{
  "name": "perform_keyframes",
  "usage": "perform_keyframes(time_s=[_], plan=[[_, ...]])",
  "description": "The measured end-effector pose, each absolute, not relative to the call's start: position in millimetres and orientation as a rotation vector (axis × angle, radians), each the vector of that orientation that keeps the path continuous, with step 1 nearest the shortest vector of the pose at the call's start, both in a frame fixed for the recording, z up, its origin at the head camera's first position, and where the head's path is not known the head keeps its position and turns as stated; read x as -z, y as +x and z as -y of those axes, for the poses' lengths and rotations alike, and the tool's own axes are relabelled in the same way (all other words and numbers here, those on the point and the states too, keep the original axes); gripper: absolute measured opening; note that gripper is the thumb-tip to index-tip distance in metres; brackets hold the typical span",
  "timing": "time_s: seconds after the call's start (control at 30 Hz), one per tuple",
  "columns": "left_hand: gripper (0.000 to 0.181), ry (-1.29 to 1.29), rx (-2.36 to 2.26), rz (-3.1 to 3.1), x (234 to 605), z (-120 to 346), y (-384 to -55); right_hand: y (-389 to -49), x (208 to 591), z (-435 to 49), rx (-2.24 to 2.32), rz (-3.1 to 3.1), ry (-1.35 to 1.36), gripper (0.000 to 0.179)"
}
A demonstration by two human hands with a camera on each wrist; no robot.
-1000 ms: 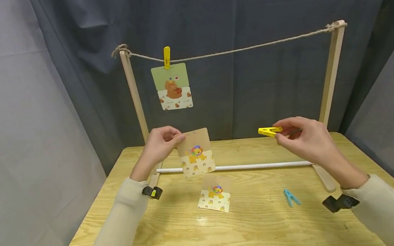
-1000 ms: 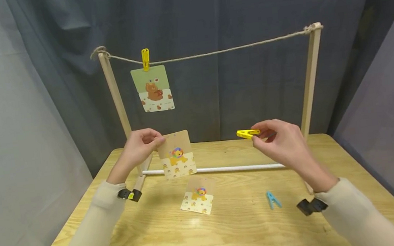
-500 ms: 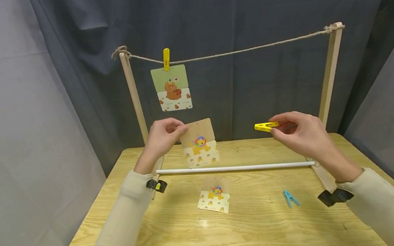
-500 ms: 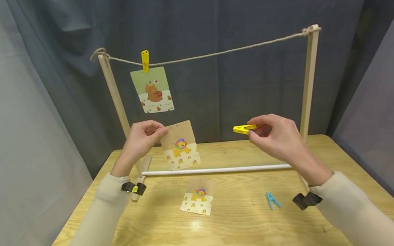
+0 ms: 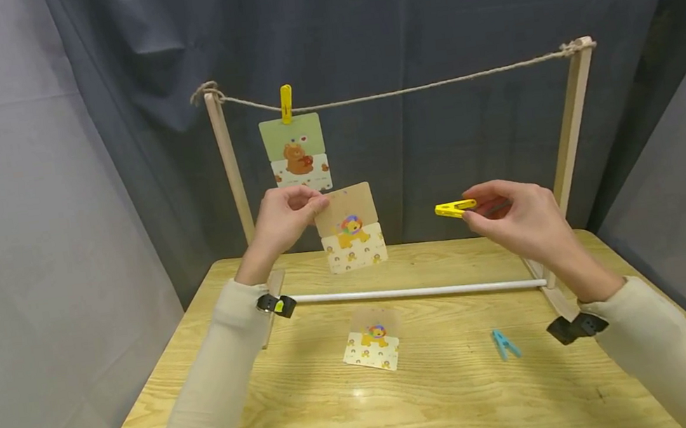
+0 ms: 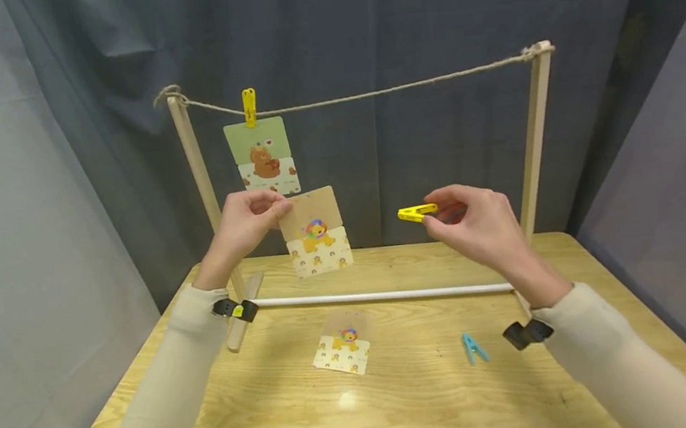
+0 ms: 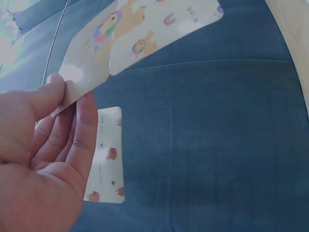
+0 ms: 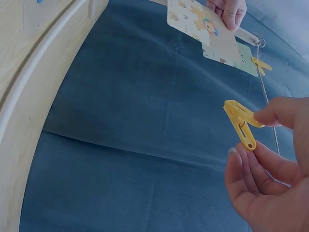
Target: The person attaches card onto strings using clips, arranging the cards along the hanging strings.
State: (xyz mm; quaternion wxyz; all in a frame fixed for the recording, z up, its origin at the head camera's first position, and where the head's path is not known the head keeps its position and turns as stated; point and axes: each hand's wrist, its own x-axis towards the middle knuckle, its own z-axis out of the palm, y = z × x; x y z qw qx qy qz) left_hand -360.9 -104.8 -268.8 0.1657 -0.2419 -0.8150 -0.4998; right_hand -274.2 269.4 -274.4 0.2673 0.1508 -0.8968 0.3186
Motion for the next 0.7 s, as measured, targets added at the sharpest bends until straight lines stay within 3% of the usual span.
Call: perform_keyframes(time_s=[0.7], plan=[[0.022, -0.685, 1.449, 2.285, 217.9, 81.4, -376.3, -284.3, 237.1, -254.9, -0.818, 2.376, 0.454, 0.026]])
